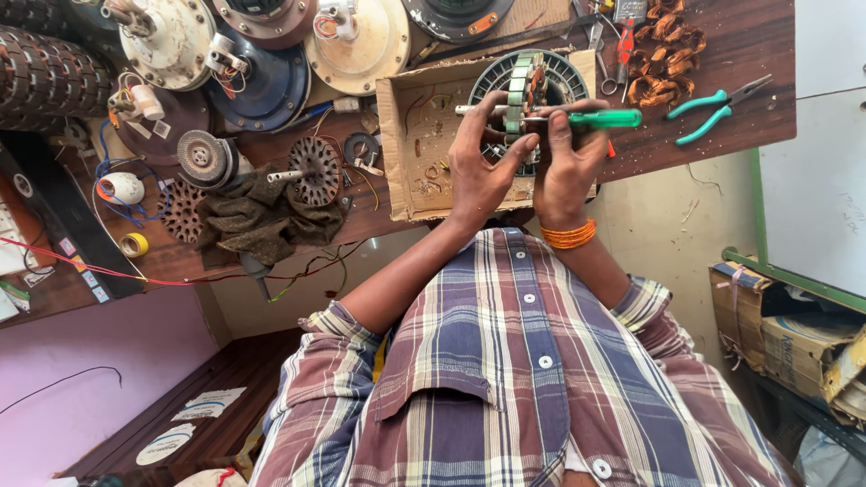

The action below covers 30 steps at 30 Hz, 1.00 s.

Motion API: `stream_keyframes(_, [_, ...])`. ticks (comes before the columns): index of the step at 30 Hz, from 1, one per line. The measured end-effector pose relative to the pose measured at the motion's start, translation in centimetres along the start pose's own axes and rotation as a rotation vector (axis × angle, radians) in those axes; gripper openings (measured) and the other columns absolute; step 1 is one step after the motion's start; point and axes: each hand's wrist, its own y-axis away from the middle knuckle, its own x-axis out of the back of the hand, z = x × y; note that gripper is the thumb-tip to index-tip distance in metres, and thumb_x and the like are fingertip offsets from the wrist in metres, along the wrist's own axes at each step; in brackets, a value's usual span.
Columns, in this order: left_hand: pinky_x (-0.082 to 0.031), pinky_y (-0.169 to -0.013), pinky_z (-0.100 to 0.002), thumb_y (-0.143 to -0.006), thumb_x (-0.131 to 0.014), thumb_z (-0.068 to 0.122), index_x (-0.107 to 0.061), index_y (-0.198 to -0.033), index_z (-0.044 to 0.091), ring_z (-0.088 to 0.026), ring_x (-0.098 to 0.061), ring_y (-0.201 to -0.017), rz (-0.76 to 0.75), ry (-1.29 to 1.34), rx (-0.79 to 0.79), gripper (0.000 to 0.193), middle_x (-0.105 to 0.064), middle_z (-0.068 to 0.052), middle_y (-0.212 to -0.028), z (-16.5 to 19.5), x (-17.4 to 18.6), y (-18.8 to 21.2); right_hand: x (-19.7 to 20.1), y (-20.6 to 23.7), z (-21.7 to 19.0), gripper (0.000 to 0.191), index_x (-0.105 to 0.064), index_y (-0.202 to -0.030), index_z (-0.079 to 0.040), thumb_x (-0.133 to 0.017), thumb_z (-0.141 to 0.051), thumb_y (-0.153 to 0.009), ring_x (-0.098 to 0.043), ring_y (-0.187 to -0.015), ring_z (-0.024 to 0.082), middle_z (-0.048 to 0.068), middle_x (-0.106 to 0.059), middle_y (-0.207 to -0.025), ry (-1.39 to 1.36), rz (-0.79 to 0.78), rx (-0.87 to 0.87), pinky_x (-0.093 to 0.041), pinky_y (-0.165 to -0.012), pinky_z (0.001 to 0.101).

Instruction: The person trims copper wire ends on a motor stator using pliers, then fits a wound stator over a rotor shaft and presses it into place by hand. They pick up a metal fan cover, fit it onto the assembly, and finish by fitting a small bearing part onto the shaft.

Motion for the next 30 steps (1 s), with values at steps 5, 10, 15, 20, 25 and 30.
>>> stream_keyframes(5, [-0.059,-0.086,-0.033,-0.090,-0.083,0.015,-0.054,-0.146,0.008,-0.020,-0.071,-0.100,0.029,-0.068,-0.047,0.064,-0.068,-0.011,-0.120,-0.3,-0.1,0.3,-0.8,0.3,0.0,0.021,-0.047,-0.117,-0.006,-0.065,-0.003,-0.107,-0.069,-0.098,0.016,0.010,-0.070,-0.105,0.233,-0.025,0.141,-0.056,-0.090,0.0296])
stream_keyframes(10, [-0.062,-0.082,-0.034,-0.090,-0.085,0.020,-0.059,-0.144,0.009,-0.018,-0.073,-0.097,-0.120,0.180,0.104,0.061,-0.073,-0.011,-0.124,-0.8,0.7,-0.1,0.3,-0.3,-0.3,0.022,-0.053,-0.118,-0.004,-0.069,-0.003,-0.103,-0.070,-0.099,0.019,0.010,-0.069,-0.105,-0.003,0.030,0.032,-0.058,-0.090,0.0330])
stream_keyframes(15, [-0.063,-0.080,-0.032,-0.086,-0.087,0.023,-0.056,-0.145,0.010,-0.017,-0.072,-0.109,-0.103,0.141,0.081,0.067,-0.067,-0.010,-0.135,-0.4,1.3,-0.6,1.0,-0.6,-0.1,0.028,-0.052,-0.123,-0.004,-0.070,-0.005,-0.101,-0.070,-0.100,0.021,0.010,-0.069,-0.106,-0.228,0.082,-0.014,-0.060,-0.092,0.0357])
stream_keyframes(20, [-0.063,-0.092,-0.033,-0.088,-0.083,0.017,-0.047,-0.153,0.012,-0.018,-0.070,-0.116,-0.083,0.187,-0.001,0.074,-0.065,-0.010,-0.136,0.8,0.5,-0.2,0.4,0.2,-0.3,0.024,-0.050,-0.125,-0.004,-0.068,-0.003,-0.109,-0.069,-0.104,0.022,0.014,-0.071,-0.112,0.175,-0.014,0.196,-0.059,-0.098,0.0355])
stream_keyframes(25, [-0.061,-0.090,-0.034,-0.087,-0.080,0.010,-0.051,-0.153,0.012,-0.018,-0.075,-0.102,-0.018,-0.026,-0.071,0.072,-0.072,-0.013,-0.127,0.7,-0.4,-0.4,0.3,-0.3,-0.8,0.025,-0.048,-0.123,-0.004,-0.066,-0.003,-0.106,-0.070,-0.101,0.020,0.013,-0.070,-0.109,0.042,-0.044,0.087,-0.060,-0.094,0.0338])
stream_keyframes(30, [-0.061,-0.086,-0.033,-0.086,-0.078,0.012,-0.050,-0.152,0.013,-0.019,-0.074,-0.095,-0.060,-0.081,-0.033,0.071,-0.073,-0.013,-0.119,0.1,-0.4,-0.3,1.2,-0.3,-1.2,0.023,-0.046,-0.120,-0.004,-0.065,-0.003,-0.106,-0.072,-0.102,0.023,0.015,-0.070,-0.109,0.091,-0.072,0.107,-0.061,-0.089,0.0345])
